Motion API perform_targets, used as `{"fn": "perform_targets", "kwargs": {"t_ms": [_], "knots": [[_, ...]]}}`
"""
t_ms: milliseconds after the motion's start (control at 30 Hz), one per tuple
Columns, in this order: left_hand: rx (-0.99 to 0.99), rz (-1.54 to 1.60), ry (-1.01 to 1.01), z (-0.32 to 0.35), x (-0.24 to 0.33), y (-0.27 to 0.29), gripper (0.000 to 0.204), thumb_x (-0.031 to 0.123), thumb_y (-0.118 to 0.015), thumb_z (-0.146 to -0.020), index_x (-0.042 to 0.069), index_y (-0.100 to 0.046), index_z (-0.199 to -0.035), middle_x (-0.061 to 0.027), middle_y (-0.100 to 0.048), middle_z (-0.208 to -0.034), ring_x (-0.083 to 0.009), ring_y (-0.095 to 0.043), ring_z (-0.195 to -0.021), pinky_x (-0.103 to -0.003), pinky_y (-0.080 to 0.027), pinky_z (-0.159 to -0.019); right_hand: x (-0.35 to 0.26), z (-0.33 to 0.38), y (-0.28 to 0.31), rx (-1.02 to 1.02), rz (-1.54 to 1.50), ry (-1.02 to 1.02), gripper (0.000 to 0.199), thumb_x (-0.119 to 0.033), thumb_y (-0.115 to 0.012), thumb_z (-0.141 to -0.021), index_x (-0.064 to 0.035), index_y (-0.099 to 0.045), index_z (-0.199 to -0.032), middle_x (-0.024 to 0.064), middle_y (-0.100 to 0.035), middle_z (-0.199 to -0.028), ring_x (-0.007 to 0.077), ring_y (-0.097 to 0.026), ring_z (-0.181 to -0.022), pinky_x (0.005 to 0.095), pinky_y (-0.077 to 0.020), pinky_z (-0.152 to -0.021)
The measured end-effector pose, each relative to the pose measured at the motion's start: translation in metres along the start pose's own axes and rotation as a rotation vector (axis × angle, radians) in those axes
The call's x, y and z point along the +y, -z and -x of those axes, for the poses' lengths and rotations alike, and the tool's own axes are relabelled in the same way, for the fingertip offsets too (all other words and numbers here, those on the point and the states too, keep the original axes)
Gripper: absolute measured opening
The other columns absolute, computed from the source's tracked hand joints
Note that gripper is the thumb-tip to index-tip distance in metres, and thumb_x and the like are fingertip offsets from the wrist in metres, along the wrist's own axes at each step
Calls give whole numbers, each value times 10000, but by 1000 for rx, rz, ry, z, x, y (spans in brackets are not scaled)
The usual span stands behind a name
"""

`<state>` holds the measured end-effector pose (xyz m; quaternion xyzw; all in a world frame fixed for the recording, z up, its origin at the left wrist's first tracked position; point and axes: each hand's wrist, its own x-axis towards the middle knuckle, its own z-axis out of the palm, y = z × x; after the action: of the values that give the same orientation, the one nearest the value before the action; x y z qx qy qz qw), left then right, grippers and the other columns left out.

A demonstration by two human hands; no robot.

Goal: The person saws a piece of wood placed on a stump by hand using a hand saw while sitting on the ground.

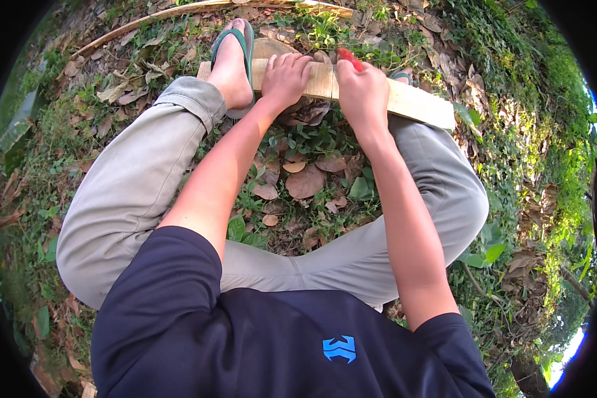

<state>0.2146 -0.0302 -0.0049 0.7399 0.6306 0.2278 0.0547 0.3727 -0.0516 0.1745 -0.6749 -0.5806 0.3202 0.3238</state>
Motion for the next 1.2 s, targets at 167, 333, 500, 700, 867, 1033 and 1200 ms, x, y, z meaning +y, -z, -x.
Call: {"fn": "perform_targets", "kwargs": {"t_ms": [167,333,500,700,867,1033,1200], "knots": [[-16,17,60,3,0,-3,390,389,-465,-1038,203,-590,-1358,-23,-606,-1333,-215,-485,-1350,-520,-280,-1188,-29,-36,10,-65,-446,-380,189,-154,-616,-931,-46,-623,-775,-18,-528,-587,66,-441,-444,270,-358,-417],[5,44,90,0,2,1,418,379,-459,-1040,188,-560,-1398,-41,-598,-1350,-232,-482,-1355,-523,-282,-1184,18,32,6,25,-388,-138,289,-223,-677,-876,12,-607,-723,44,-536,-563,106,-467,-549,337,-406,-542],[-10,5,115,-4,-15,-9,444,370,-462,-1034,162,-546,-1417,-58,-586,-1390,-251,-468,-1373,-536,-274,-1191,60,48,3,111,-137,544,144,-139,-675,-899,-40,-586,-844,141,-535,-608,332,-579,-507,390,-463,-513],[-36,42,72,-11,-6,-6,391,330,-506,-1016,166,-578,-1364,-60,-601,-1345,-260,-488,-1343,-539,-287,-1182,-9,-46,75,276,70,408,373,-313,-670,-939,-41,-545,-716,94,-553,-582,214,-515,-499,392,-429,-525],[-23,14,83,-8,-12,-10,366,323,-523,-1011,184,-590,-1342,-51,-611,-1321,-260,-501,-1317,-529,-291,-1173,33,-76,204,208,387,449,307,-359,-664,-984,-57,-708,-953,85,-683,-699,168,-625,-576,347,-487,-555],[-57,19,57,-11,-10,-9,365,329,-512,-1019,179,-575,-1345,-60,-599,-1331,-268,-489,-1327,-519,-283,-1177,151,-75,344,65,840,35,444,-506,-606,-1004,-65,-584,-1053,110,-651,-764,219,-624,-661,408,-496,-634],[-83,15,57,-10,-21,-7,371,334,-496,-1032,174,-554,-1361,-71,-581,-1355,-281,-468,-1349,-530,-275,-1172,294,-7,310,-234,862,-246,424,-454,-607,-992,-85,-582,-1199,275,-681,-1119,457,-661,-1036,555,-505,-865]]}}
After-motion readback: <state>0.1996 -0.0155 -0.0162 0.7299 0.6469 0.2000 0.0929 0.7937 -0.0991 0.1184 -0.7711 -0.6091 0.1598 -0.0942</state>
